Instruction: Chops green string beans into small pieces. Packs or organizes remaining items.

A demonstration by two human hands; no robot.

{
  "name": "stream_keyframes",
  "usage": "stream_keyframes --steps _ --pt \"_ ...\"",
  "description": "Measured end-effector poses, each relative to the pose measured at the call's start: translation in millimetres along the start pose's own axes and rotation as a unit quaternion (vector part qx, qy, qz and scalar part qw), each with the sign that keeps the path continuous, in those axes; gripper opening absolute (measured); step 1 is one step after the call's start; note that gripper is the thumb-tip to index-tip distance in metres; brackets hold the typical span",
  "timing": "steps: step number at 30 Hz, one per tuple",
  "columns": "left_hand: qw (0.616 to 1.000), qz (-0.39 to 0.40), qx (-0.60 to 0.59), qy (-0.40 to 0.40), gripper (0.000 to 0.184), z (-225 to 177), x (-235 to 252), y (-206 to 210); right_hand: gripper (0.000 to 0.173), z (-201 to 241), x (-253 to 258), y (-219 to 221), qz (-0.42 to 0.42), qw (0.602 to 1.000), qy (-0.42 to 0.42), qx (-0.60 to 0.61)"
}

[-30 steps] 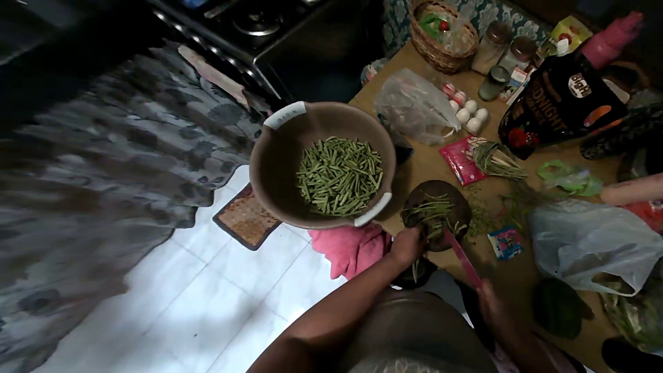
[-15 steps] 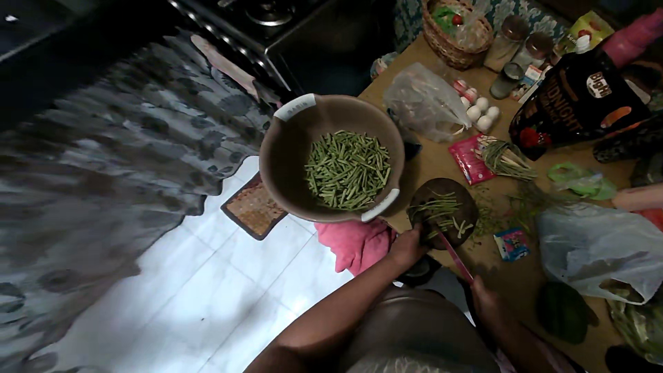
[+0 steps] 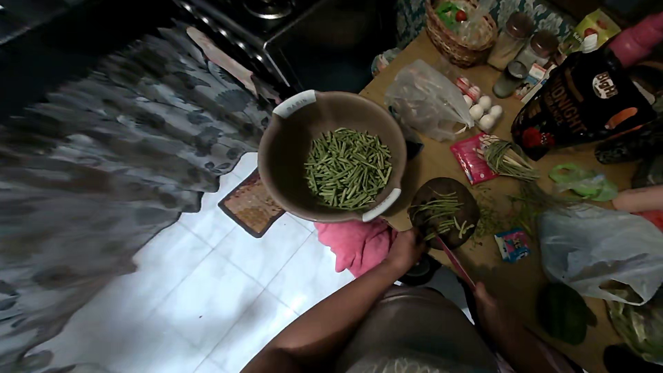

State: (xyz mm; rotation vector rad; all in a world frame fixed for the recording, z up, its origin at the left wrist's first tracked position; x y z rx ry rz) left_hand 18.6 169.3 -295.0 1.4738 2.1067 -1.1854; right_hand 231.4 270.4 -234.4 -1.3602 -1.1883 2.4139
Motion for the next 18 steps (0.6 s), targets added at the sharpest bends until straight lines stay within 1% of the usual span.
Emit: stream_keyframes --steps 3,8,11,12,13,15,16,18 --pt "1.0 0.008 -0.003 0.0 0.026 1 2 0 0.04 1 4 5 0.064 0.997 0.051 -0.011" --pt "1.0 0.018 0.007 -0.005 0.027 2 3 0 0.041 11 7 6 0.096 0.992 0.084 -0.009" --pt "1.0 0.016 0.013 0.001 0.027 4 4 1 0.043 16 11 5 0.094 0.992 0.084 0.027" --pt "1.0 0.013 0.014 0.004 0.027 5 3 2 0.043 13 15 8 0.085 0.992 0.077 0.043" --pt "1.0 0.01 0.019 0.008 0.028 6 1 2 0.041 4 24 15 0.056 0.996 0.049 0.048" --pt "0.999 0.008 0.037 0.02 0.029 4 -3 0 0.04 -6 34 21 0.055 0.996 0.013 0.064" --pt "0.998 0.007 0.051 0.025 0.029 3 -4 0 0.04 -10 36 20 0.041 0.995 -0.009 0.089" --pt "0.995 0.0 0.088 0.041 0.029 -4 -3 2 0.037 -16 35 11 -0.03 0.988 -0.066 0.134"
Point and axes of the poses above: each hand's wrist, its own x-axis towards the middle knuckle, its own y-axis out of the palm, z = x × y, the point moved 7 cm from there along x, towards the middle knuckle, and after that the axes turned 12 degrees about x, right-handed, at the moved point
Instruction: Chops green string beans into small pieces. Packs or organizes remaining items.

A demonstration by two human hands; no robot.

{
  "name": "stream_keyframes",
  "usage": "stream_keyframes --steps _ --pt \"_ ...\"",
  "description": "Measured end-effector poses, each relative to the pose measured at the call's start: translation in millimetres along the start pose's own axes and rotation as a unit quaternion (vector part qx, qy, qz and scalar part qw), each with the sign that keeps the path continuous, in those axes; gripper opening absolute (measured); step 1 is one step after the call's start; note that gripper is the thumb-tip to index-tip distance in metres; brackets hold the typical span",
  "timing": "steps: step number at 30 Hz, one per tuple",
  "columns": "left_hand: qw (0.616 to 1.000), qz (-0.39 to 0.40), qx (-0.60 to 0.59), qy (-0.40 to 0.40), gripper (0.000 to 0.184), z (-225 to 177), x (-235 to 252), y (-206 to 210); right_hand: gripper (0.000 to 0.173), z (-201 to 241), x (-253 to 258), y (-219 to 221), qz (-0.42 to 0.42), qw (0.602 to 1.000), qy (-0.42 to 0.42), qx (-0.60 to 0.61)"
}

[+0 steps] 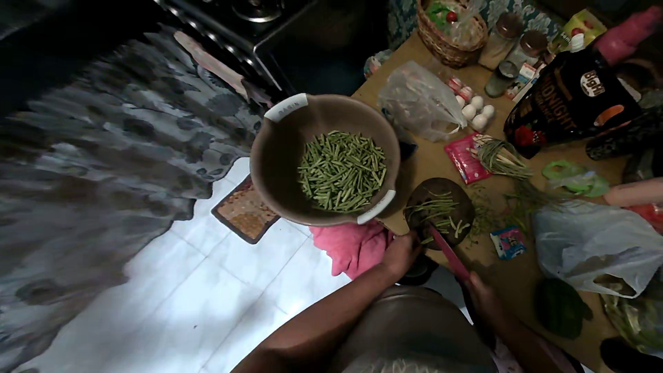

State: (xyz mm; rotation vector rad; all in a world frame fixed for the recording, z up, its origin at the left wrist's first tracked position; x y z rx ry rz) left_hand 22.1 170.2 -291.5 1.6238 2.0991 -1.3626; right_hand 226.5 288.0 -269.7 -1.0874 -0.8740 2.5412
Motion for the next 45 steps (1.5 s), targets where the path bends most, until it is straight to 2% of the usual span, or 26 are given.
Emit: stream_keyframes --steps 4,8,12,15,18,23,27,32,37,40,43,45 --pt "0.998 -0.018 0.044 0.036 0.032 -24 10 0 0.04 11 -15 -21 -0.037 0.999 -0.011 0.031" --pt "0.995 -0.034 0.076 0.054 0.034 -41 25 0 0.04 12 -24 -20 -0.039 0.999 -0.002 0.014" --pt "0.997 -0.042 0.034 0.053 0.031 -35 33 -1 0.037 3 -28 -4 -0.049 0.999 -0.001 -0.02" --pt "0.997 -0.047 0.018 0.055 0.029 -28 33 -2 0.037 1 -24 4 -0.013 0.998 0.056 -0.028" --pt "0.997 -0.057 0.027 0.045 0.033 -23 22 -6 0.038 2 -20 4 -0.016 0.997 0.063 -0.032" --pt "0.992 -0.107 0.002 0.069 0.028 -5 6 -11 0.033 2 -20 2 -0.061 0.997 0.017 -0.046" --pt "0.993 -0.099 -0.008 0.063 0.027 -1 6 -9 0.03 10 -23 -1 -0.093 0.994 -0.032 -0.055" --pt "0.995 -0.088 -0.012 0.039 0.026 -1 10 -11 0.031 18 -30 -2 -0.081 0.992 -0.041 -0.087" --pt "0.996 -0.077 0.006 0.045 0.026 -3 13 -9 0.037 25 -28 -3 0.027 0.99 0.077 -0.112" --pt "0.996 -0.076 0.014 0.047 0.027 -3 11 -8 0.04 33 -24 -3 0.081 0.983 0.113 -0.12" --pt "0.996 -0.073 0.041 0.044 0.029 -2 9 -8 0.041 37 -19 -2 0.094 0.982 0.116 -0.118" --pt "0.995 -0.072 0.053 0.047 0.029 0 7 -7 0.04 35 -15 4 0.071 0.982 0.109 -0.137"
Point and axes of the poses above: each hand's wrist, its own x-axis towards the middle knuckle, its own y-axis out of the palm, z = x × y, the point moved 7 cm from there along x, towards the middle knuckle, and after that the axes turned 12 degrees about x, right-handed, at the moved point
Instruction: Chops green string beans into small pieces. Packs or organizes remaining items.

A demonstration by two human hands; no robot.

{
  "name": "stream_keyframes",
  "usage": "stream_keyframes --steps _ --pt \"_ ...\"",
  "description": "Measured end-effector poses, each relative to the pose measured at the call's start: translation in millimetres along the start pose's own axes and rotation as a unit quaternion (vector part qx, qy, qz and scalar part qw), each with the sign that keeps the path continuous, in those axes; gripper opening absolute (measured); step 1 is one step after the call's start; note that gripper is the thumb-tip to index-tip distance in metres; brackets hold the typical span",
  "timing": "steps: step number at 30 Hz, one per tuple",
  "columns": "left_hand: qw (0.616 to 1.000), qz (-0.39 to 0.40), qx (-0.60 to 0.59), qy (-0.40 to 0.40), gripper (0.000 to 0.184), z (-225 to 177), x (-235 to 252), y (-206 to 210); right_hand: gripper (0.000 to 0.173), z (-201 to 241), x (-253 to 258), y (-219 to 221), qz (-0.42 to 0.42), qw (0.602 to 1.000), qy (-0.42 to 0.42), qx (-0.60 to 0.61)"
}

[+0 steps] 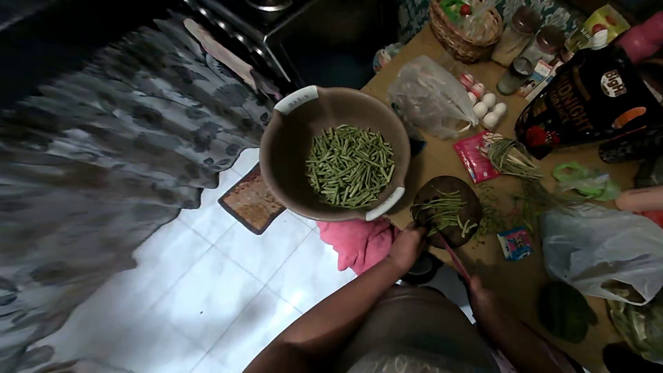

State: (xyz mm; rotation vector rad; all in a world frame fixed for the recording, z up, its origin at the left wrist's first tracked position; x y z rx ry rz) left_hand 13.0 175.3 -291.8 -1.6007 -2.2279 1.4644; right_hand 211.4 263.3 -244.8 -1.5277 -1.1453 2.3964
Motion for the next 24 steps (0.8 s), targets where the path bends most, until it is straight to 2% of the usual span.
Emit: stream_keyframes --steps 1,3,5,8,11,14,17,20,22,24 --pt "1.0 -0.001 0.0 0.003 0.029 1 0 0 0.039 -3 6 6 -0.022 1.0 -0.005 -0.002" --pt "1.0 -0.005 -0.008 0.01 0.028 3 -2 1 0.039 -10 17 16 0.0 1.0 0.014 0.014" --pt "0.999 -0.014 -0.017 0.023 0.028 5 -4 4 0.039 -18 24 21 -0.005 0.999 -0.004 0.052" --pt "0.999 -0.009 -0.006 0.034 0.029 2 -2 3 0.04 -27 26 18 -0.033 0.991 -0.067 0.107" --pt "0.998 0.001 0.039 0.039 0.031 -13 6 2 0.039 -30 13 4 -0.116 0.967 -0.15 0.172" --pt "0.996 -0.021 0.06 0.06 0.032 -23 17 5 0.038 -27 0 -5 -0.107 0.975 -0.127 0.151" --pt "0.997 -0.036 0.026 0.06 0.03 -20 23 7 0.037 -29 -2 0 -0.077 0.987 -0.081 0.116" --pt "0.995 -0.06 0.016 0.073 0.032 -8 17 7 0.037 -30 3 5 -0.121 0.985 -0.099 0.079" --pt "0.991 -0.102 0.01 0.089 0.03 1 9 5 0.039 -20 -3 -2 -0.103 0.988 -0.079 0.079" --pt "0.989 -0.113 -0.007 0.095 0.029 10 2 3 0.037 -18 -5 -3 -0.123 0.986 -0.089 0.068"
Point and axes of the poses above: each hand's wrist, its own x-axis towards the middle knuckle, its own y-axis out of the palm, z = x × y, the point moved 7 cm from there along x, towards the middle knuckle, and after that the axes turned 12 degrees about x, right-handed, at the moved point
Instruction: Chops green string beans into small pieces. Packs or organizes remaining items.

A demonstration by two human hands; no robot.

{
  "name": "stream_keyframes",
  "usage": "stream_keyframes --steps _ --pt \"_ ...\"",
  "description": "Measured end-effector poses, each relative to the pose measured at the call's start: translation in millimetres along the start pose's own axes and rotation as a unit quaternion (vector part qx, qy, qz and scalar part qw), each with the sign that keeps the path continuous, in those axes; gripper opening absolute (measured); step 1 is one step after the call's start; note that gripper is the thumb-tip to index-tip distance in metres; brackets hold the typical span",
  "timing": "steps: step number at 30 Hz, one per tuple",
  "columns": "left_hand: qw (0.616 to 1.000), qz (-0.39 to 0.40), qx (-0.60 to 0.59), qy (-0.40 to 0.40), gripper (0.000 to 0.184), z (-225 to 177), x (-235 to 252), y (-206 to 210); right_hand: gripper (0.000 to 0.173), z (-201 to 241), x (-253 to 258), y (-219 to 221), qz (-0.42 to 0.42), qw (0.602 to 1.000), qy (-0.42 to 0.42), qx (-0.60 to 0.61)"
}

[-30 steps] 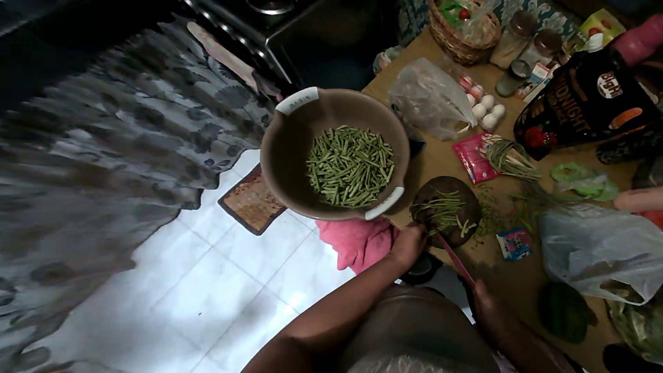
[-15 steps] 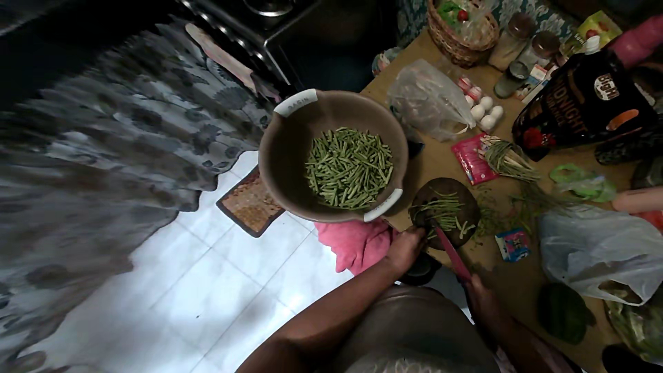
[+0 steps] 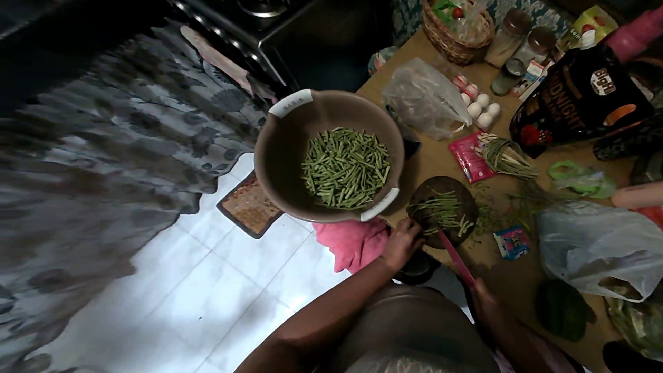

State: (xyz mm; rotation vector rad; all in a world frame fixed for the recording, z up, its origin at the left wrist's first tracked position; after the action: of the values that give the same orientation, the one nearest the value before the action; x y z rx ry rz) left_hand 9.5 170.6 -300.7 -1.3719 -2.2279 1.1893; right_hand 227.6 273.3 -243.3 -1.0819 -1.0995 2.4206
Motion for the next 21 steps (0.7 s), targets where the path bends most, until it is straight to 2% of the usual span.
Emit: stream_keyframes --steps 8,13,17,19,21 --pt "0.998 -0.023 0.04 0.03 0.028 -1 1 -1 0.039 10 -9 -1 0.127 0.987 0.095 -0.033" --pt "0.998 -0.021 0.041 0.045 0.026 -2 4 1 0.039 18 -8 0 0.157 0.98 0.118 -0.041" --pt "0.997 -0.016 0.043 0.054 0.026 -1 6 1 0.044 56 -14 -14 0.236 0.955 0.173 -0.052" --pt "0.996 -0.021 0.051 0.067 0.025 -1 6 1 0.044 60 -11 -10 0.238 0.951 0.189 -0.063" --pt "0.996 -0.019 0.054 0.076 0.024 0 6 1 0.045 40 -4 7 0.179 0.969 0.163 -0.056"
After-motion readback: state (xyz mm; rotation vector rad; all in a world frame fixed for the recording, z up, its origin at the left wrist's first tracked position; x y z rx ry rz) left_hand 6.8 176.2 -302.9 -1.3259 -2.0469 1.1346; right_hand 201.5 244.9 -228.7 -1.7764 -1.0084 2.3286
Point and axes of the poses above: each hand's wrist, its own x-axis towards the middle knuckle, its own y-axis out of the palm, z = x × y, the point moved 7 cm from there along x, towards the middle knuckle, and after that the axes turned 12 degrees about x, right-handed, at the moved point
